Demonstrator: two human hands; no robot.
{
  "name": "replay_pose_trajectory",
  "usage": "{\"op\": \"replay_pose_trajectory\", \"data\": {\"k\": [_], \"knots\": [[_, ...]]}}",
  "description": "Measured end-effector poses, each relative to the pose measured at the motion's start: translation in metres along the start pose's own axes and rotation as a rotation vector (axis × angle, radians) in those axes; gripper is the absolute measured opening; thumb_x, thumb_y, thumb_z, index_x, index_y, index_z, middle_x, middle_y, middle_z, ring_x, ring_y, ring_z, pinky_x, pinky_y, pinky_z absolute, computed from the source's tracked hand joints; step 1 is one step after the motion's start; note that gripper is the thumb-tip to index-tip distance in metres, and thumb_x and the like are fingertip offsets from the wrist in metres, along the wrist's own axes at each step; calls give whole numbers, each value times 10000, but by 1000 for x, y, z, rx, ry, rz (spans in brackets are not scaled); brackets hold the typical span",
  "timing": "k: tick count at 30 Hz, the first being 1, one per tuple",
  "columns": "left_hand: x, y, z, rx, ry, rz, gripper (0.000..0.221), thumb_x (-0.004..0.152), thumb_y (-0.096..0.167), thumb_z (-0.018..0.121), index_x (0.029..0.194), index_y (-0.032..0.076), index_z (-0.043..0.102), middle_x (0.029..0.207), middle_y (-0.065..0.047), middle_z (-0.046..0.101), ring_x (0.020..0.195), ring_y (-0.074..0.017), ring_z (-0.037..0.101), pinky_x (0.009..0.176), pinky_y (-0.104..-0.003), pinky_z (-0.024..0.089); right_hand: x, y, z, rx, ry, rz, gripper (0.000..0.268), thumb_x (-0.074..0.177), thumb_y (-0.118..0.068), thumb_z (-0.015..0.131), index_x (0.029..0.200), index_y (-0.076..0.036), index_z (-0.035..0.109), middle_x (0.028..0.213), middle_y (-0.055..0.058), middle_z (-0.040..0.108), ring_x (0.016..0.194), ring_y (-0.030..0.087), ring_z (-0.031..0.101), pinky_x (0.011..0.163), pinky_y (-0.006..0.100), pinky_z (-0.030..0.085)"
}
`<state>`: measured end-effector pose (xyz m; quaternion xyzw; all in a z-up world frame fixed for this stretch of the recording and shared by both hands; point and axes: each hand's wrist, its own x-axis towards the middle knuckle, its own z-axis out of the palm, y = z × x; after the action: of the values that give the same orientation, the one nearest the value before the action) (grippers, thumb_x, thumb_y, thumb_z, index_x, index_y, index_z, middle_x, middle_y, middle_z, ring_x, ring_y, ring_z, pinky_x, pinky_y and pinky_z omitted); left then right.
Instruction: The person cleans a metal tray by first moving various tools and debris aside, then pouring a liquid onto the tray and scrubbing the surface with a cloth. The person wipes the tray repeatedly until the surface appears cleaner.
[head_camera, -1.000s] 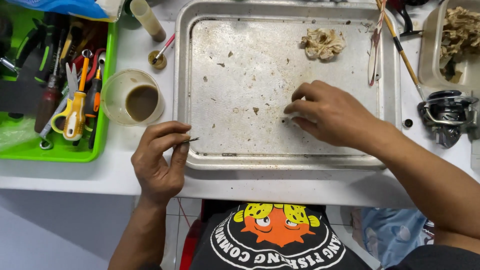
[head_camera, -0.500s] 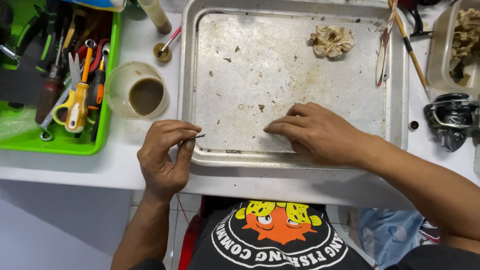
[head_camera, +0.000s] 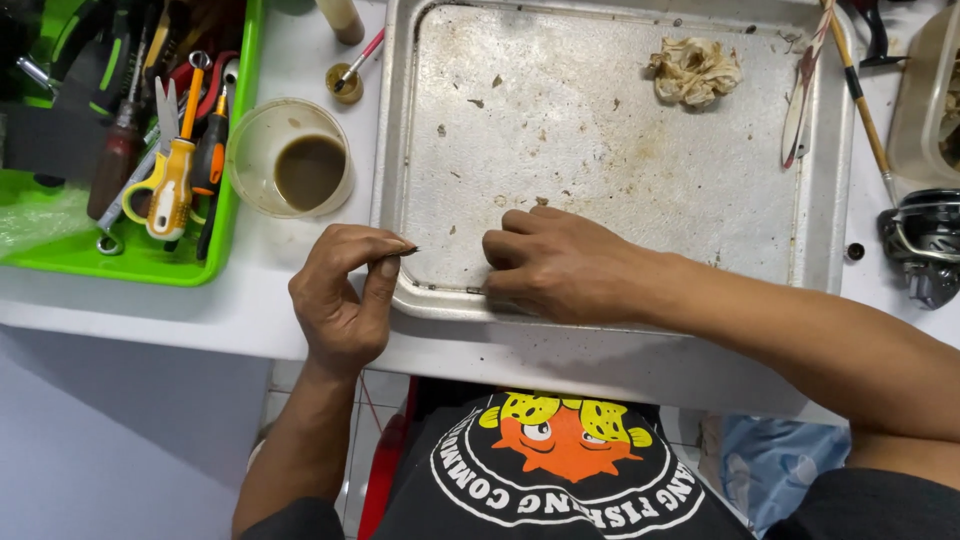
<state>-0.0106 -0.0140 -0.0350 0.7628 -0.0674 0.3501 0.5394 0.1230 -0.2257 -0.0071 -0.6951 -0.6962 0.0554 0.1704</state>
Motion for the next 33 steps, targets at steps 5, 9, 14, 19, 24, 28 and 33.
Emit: {"op": "replay_pose_trajectory", "data": {"k": [5, 9, 14, 19, 24, 28, 33], "knots": [[-3, -3, -2, -3, 19, -15, 71, 986, -35, 594, 977, -42, 664, 854, -167, 703, 801, -294, 673, 699, -365, 565, 17, -4, -7, 36, -11, -19, 117, 941, -166, 653, 970, -171, 766, 807, 80, 644, 718, 243, 607, 619, 333, 536], [-1, -1, -2, 0, 28, -18, 75, 989, -28, 590, 979, -45, 662, 852, -169, 697, 790, -290, 665, 677, -353, 561, 19, 0, -6, 19, 8, -14, 111, 921, -177, 686, 1000, -168, 764, 809, 96, 638, 712, 257, 637, 603, 359, 569], [-3, -2, 0, -3, 27, -27, 76, 996, -18, 583, 985, -41, 655, 863, -167, 699, 801, -286, 673, 680, -348, 565, 20, 0, -3, 55, -27, -12, 126, 932, -157, 669, 1003, -166, 772, 803, 104, 658, 710, 248, 647, 612, 338, 570], [-1, -1, -3, -21, 34, -27, 83, 1002, -13, 570, 1001, -44, 647, 870, -171, 695, 816, -289, 692, 688, -345, 571, 20, 6, -7, 50, -23, 30, 129, 942, -119, 651, 1012, -135, 758, 815, 116, 666, 724, 261, 652, 611, 344, 565], [0, 7, -10, 140, -260, -3, 103, 923, -7, 681, 981, 66, 726, 935, -79, 760, 851, -247, 564, 751, -325, 467, 17, 1, -11, 52, -18, 4, 134, 893, -148, 735, 1020, -152, 776, 841, 117, 664, 742, 257, 649, 630, 337, 570], [-4, 12, -17, 222, -404, 14, 73, 915, 44, 683, 939, 90, 735, 954, -59, 774, 909, -264, 563, 770, -339, 451, 23, 3, 5, 53, 14, 11, 130, 918, -168, 725, 1040, -140, 758, 849, 112, 671, 746, 249, 641, 636, 334, 570], [-6, 11, -23, 433, -606, 68, 109, 907, 134, 649, 952, 163, 744, 988, -4, 779, 1053, -242, 575, 898, -356, 394, 34, 4, 17, 101, -37, 11, 130, 942, -227, 714, 1026, -129, 732, 829, 88, 649, 753, 244, 645, 646, 345, 572]]}}
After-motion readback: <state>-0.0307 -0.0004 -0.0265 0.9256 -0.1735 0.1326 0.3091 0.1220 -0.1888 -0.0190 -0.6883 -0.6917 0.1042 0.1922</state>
